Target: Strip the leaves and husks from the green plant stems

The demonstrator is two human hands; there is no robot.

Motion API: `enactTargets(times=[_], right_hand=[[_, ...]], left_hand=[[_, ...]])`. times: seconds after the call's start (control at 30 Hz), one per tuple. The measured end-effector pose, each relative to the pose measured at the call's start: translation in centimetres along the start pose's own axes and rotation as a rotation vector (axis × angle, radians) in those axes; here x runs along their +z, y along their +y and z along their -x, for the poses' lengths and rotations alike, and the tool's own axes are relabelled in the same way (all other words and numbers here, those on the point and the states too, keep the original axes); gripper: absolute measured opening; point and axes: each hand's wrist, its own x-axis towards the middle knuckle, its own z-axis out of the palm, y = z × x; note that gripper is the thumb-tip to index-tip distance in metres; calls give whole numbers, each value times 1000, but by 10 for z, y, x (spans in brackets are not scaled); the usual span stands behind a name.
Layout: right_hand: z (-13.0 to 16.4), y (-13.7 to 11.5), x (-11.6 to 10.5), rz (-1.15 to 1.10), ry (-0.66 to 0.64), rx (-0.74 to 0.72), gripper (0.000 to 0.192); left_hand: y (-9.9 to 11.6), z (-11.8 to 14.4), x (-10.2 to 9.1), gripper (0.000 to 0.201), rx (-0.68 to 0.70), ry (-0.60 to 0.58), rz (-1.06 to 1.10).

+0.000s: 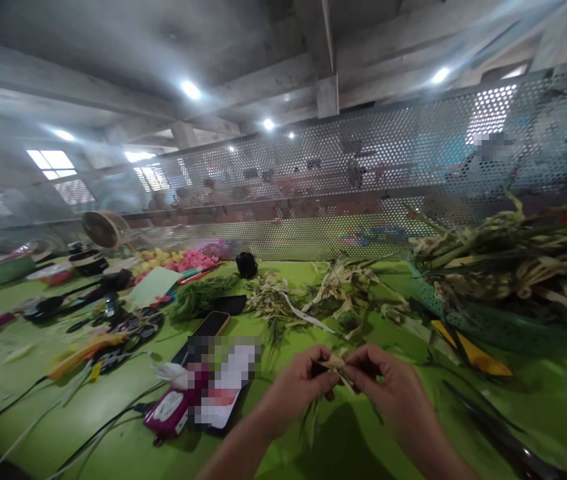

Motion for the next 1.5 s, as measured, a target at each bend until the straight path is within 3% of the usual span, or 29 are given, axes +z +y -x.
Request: enactTargets(times=[0.23,0.47,0.83,1.07,1.2,1.37,1.5], right_hand=[[1,-5,-1,-30,2,-3,21],[2,0,1,16,1,-26,16],[4,-7,2,86,-22,-120,26],[1,-3,2,94,36,-44,21],[-1,-1,-2,55,101,-70,18],[-4,5,-2,69,-15,-128,22],[-4,10,1,118,-33,-122,24]], left_hand=[[1,-1,3,36,-16,69,-34],[2,-1,11,41,-36,121,116],[12,3,26,44,-66,211,306],[10,1,32,39,-69,249,415],[6,-4,31,32,-43,289,390],[0,-6,28,19,-65,308,250],[1,-5,26,13,-58,267,129]])
